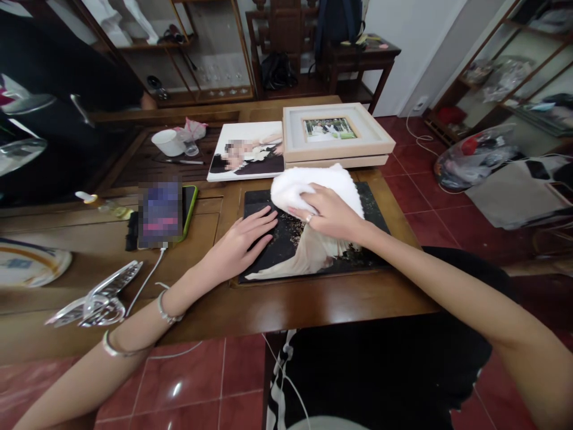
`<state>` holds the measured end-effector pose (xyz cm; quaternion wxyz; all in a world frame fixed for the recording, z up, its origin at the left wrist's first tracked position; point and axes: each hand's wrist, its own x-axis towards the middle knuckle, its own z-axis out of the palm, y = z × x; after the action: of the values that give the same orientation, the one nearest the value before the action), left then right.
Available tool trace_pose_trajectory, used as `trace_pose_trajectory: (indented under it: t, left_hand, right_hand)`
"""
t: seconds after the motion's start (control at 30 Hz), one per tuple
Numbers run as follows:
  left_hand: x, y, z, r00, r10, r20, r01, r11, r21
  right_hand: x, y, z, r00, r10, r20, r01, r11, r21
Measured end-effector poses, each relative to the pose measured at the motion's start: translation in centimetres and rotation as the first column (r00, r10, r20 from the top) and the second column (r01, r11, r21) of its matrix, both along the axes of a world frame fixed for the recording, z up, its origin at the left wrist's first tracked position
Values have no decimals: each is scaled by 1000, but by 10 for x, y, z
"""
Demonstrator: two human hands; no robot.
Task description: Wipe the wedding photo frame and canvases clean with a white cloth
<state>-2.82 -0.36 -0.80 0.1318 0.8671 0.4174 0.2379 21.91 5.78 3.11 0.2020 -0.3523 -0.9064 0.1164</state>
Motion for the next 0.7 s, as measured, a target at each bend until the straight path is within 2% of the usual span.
trace_pose_trajectory:
  t: [0.17,0.33,0.5,0.7]
  left_hand:
    - [-2,-1,-2,999,46,-30,-46,999,-24]
    - [-2,-2,-2,997,37,-64,-40,998,-42]
    - [-4,-2,-3,997,42,-64,-45,998,-49]
    - [-4,-3,-1,999,14,-32,-15,1000,-22]
  right_hand:
    - [-45,19,2,993,121,-17,-121,991,-56]
    - [-66,21,-7,985,160,60,-163,985,56]
    - [-58,17,-12,981,162,106,-174,977,122]
    - [-25,21,-16,989,127,78,-139,976,165]
